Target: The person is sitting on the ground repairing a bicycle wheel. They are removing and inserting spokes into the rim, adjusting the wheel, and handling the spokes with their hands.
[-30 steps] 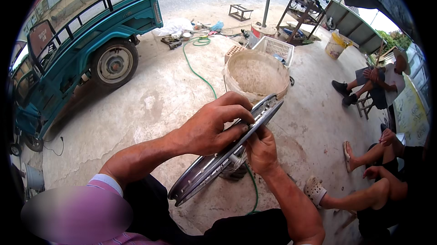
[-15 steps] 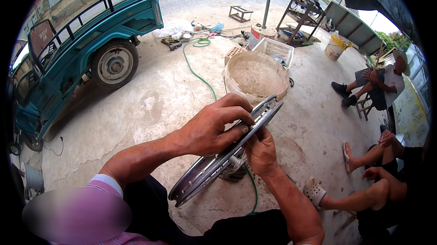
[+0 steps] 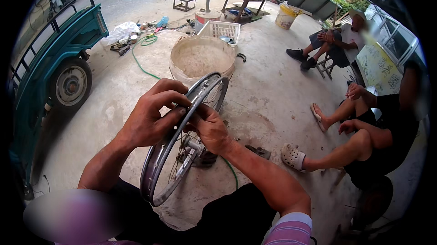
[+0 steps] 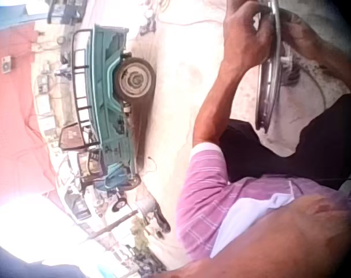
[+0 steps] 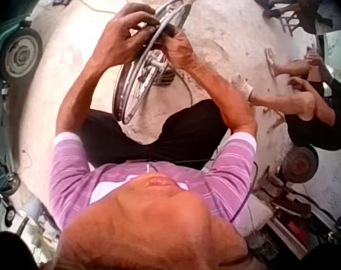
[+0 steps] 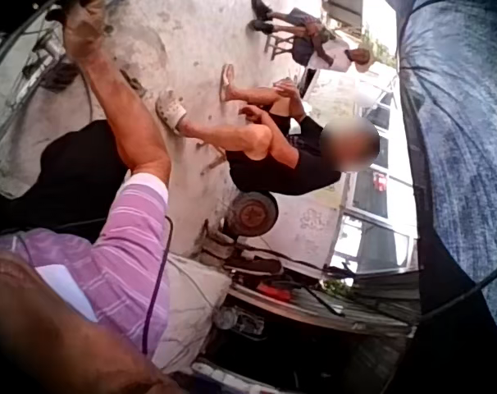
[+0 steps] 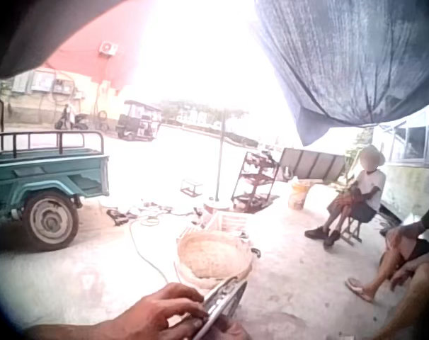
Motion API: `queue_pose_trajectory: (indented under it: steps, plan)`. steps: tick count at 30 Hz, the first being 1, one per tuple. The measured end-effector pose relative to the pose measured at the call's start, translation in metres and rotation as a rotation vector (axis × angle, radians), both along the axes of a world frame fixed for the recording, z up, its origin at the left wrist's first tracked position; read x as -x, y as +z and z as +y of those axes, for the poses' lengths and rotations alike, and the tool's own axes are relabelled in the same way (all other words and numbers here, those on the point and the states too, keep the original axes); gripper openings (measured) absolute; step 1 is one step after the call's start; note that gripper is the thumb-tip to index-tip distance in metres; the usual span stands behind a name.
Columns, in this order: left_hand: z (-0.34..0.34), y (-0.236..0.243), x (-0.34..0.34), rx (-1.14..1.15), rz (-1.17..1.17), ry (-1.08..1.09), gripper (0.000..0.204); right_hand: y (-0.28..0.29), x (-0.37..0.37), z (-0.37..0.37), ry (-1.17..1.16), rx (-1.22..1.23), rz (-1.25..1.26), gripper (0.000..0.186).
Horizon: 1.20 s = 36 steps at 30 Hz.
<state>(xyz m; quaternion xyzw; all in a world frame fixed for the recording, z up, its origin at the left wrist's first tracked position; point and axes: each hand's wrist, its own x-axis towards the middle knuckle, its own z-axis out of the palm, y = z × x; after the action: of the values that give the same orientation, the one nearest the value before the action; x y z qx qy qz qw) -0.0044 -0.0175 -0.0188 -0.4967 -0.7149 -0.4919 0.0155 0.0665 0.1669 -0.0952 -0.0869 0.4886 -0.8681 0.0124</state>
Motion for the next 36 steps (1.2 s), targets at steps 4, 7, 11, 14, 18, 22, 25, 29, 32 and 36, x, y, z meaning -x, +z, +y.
queue_pose_trajectory:
  steps: [4, 7, 11, 14, 18, 22, 25, 29, 32, 36]
  plan:
    - [0.01, 0.003, -0.003, 0.014, -0.051, -0.025, 0.017, 0.006, -0.009, 0.006, -0.018, 0.049, -0.006, 0.03]
    - [0.008, 0.002, -0.005, 0.004, -0.011, -0.007, 0.017, 0.003, -0.007, 0.002, -0.015, 0.093, -0.004, 0.03]
    - [0.003, 0.002, -0.006, 0.001, -0.008, 0.003, 0.016, 0.001, -0.007, -0.001, -0.031, 0.061, -0.016, 0.03]
    - [0.002, 0.004, -0.008, -0.013, 0.014, 0.003, 0.016, 0.004, -0.009, 0.001, -0.008, 0.048, -0.032, 0.03]
    - [0.001, 0.003, -0.008, -0.003, 0.06, 0.009, 0.017, 0.004, -0.011, -0.002, -0.022, 0.049, -0.038, 0.03]
    - [0.0, 0.007, -0.01, 0.044, 0.032, 0.005, 0.019, 0.004, -0.01, -0.006, -0.081, 0.033, -0.009, 0.03]
    - [0.001, 0.007, -0.01, 0.049, 0.038, 0.021, 0.02, 0.003, -0.009, -0.005, -0.081, 0.035, -0.011, 0.029]
    - [-0.003, 0.006, -0.009, 0.062, 0.03, 0.03, 0.021, -0.004, -0.007, -0.004, -0.061, -0.048, -0.013, 0.027]
    - [-0.004, 0.008, -0.008, 0.075, 0.033, 0.02, 0.023, 0.0, -0.009, -0.005, -0.059, -0.041, -0.04, 0.026]
    - [-0.001, 0.01, -0.011, 0.077, 0.049, 0.028, 0.021, 0.006, -0.013, -0.006, -0.078, -0.039, -0.042, 0.025]
